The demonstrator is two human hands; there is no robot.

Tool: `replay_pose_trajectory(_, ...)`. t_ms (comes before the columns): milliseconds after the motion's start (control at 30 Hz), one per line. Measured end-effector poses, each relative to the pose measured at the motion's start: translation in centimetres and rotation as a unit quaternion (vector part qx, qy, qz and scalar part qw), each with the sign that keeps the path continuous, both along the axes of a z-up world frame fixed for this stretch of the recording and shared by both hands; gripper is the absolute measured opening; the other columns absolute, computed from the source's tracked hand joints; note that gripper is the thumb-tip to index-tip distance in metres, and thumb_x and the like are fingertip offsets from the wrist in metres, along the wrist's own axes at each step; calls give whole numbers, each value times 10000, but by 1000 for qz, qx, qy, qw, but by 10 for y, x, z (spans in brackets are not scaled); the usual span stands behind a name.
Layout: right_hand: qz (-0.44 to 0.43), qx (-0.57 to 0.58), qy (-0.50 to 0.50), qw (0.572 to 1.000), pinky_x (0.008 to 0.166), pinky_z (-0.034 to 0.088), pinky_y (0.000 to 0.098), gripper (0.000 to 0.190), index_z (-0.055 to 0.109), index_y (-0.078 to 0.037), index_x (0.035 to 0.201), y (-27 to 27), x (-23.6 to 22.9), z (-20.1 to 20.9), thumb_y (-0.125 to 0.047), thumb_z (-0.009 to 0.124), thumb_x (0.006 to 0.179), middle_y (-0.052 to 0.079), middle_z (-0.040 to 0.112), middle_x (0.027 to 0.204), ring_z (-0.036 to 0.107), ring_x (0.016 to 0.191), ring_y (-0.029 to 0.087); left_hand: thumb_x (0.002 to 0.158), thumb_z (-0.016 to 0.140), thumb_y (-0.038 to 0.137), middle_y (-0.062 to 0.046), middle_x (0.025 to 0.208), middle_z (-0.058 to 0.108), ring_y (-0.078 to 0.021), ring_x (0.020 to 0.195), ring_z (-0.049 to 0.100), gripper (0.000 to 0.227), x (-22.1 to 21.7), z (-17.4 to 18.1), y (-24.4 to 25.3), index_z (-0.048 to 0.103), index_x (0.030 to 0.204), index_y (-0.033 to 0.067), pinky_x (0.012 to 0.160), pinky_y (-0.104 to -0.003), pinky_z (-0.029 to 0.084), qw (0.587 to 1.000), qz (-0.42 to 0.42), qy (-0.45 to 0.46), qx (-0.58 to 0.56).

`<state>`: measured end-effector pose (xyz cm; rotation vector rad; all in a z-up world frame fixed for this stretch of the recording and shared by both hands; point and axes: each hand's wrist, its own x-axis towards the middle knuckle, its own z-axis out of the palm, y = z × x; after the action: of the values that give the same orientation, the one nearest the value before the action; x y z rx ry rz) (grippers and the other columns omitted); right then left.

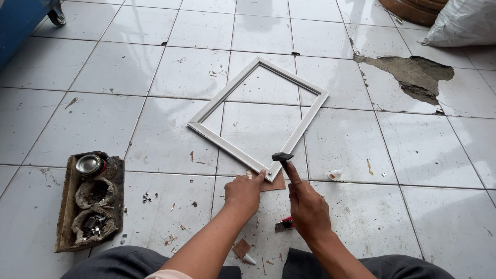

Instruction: Nailing the corners of a white picture frame together on the floor using a hammer and small nails.

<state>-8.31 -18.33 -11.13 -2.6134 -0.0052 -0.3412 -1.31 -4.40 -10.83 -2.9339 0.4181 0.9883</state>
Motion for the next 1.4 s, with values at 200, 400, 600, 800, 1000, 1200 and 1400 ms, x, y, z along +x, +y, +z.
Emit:
replay_pose_trajectory(200, -18, -90, 214, 972, 461, 353, 374, 571, 116, -462, 1377, 9, 4, 24, -234, 336, 902, 10, 446, 638, 409, 495, 209, 828, 456, 139, -83, 1159, 458, -215, 1035, 457, 726, 0, 2, -1, 77, 1407, 359, 729, -359, 447, 1000, 4, -6, -4)
replay_pose_trajectory(400, -34, -57, 315, 947, 494, 342, 373, 561, 96, -508, 1369, 14, 6, 30, -248, 272, 904, 34, 439, 622, 433, 523, 209, 823, 488, 122, -79, 1153, 460, -216, 1036, 459, 770, 0, 10, -1, 52, 1409, 366, 722, -340, 453, 1000, -1, 10, 6)
replay_pose_trajectory(600, -24, -107, 301, 947, 493, 332, 390, 573, 42, -517, 1366, 13, 3, 16, -246, 267, 914, 29, 428, 607, 423, 510, 227, 826, 458, 111, -90, 1123, 475, -215, 1008, 470, 745, -1, 6, 0, 67, 1410, 360, 701, -336, 458, 1000, -2, -2, 3)
replay_pose_trajectory(800, -24, -18, 127, 991, 395, 283, 340, 598, 137, -404, 1383, 7, -2, 2, -145, 367, 896, 1, 357, 562, 324, 455, 150, 783, 499, 99, -71, 1138, 468, -207, 1039, 453, 792, 0, 3, 0, 86, 1403, 367, 707, -348, 463, 1000, 12, 0, -14)
replay_pose_trajectory(1000, -28, -31, 183, 982, 464, 346, 382, 573, 116, -409, 1388, 9, 1, 6, -212, 345, 901, 22, 437, 621, 423, 500, 201, 805, 476, 106, -64, 1144, 460, -218, 1044, 460, 771, 1, 6, -1, 73, 1406, 371, 715, -348, 461, 1000, 11, 6, -5)
replay_pose_trajectory(1200, -33, -49, 225, 973, 453, 316, 372, 543, 113, -454, 1380, 12, 2, 14, -252, 296, 911, 25, 392, 579, 382, 470, 205, 809, 461, 115, -66, 1128, 470, -207, 1027, 463, 754, 1, 4, -1, 77, 1405, 371, 697, -340, 465, 1000, 6, 1, -1)
replay_pose_trajectory(1400, -111, 136, 351, 920, 561, 373, 309, 536, 235, -395, 1380, 17, 8, 41, -277, 350, 870, 43, 554, 639, 471, 561, 183, 819, 466, 101, -83, 1138, 468, -222, 1025, 466, 764, 2, 3, 2, 63, 1407, 375, 711, -354, 465, 1000, -7, 4, -12)
